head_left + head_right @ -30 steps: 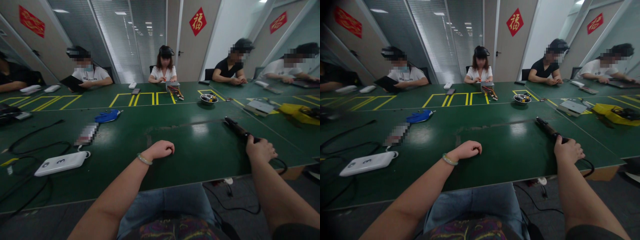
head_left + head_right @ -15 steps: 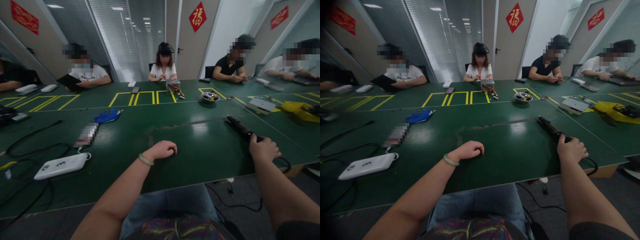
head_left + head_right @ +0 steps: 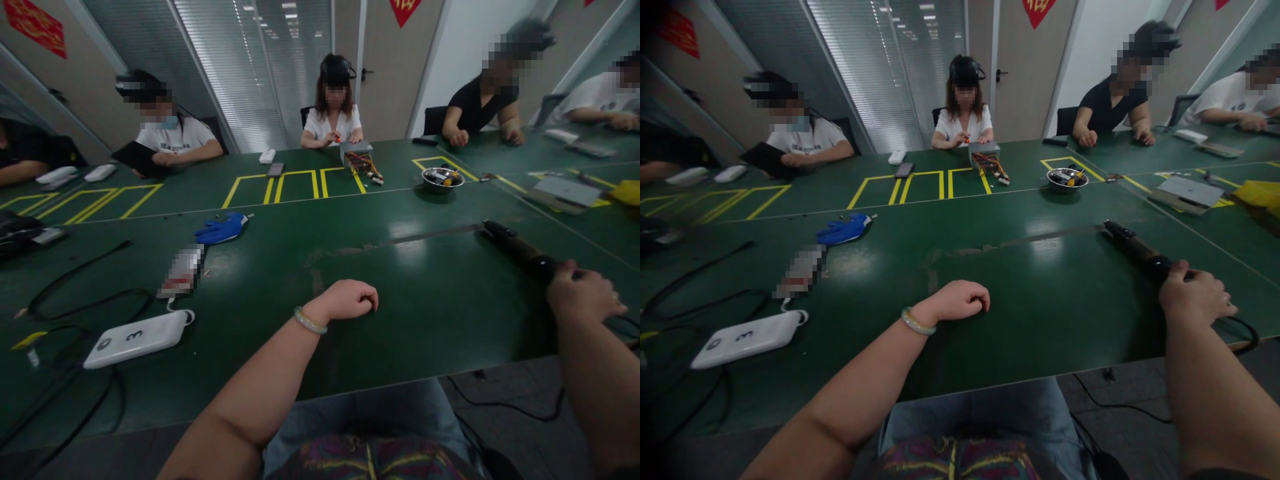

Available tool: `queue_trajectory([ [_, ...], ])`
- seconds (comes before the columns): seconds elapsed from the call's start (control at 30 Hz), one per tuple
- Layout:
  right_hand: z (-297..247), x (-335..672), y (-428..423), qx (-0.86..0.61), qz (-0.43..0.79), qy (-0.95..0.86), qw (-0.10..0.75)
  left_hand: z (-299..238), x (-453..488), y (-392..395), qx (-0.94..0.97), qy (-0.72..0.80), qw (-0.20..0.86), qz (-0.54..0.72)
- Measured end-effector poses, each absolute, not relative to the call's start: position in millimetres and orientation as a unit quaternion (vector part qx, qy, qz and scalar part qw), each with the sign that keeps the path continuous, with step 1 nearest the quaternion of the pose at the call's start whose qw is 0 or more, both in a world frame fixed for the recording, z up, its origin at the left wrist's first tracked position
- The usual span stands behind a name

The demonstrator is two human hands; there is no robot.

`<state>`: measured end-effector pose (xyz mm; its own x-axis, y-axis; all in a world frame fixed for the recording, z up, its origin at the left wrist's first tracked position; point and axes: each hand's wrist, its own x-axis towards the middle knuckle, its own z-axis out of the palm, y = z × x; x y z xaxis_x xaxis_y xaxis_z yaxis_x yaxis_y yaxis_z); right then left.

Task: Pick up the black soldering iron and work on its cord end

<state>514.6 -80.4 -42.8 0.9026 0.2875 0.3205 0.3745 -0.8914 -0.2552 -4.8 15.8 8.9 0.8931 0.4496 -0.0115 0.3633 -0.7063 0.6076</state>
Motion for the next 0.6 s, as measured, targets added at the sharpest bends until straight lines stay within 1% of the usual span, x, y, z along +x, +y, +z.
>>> queue_trajectory([
  [0.1,-44,523,-77,-0.969,-0.103,-0.115,0.195,8,-5,18,0.923,0.212,0.312,0.074],
  [0.27,-49,529,-75,-0.965,-0.100,-0.146,0.194,7,-4,19,0.921,0.219,0.313,0.070],
  [0.43,-41,506,-74,-0.949,-0.079,-0.251,0.175,7,-1,21,0.918,0.229,0.316,0.071],
  [0.6,-27,442,-51,-0.889,-0.039,-0.417,0.185,8,2,19,0.919,0.220,0.309,0.108],
])
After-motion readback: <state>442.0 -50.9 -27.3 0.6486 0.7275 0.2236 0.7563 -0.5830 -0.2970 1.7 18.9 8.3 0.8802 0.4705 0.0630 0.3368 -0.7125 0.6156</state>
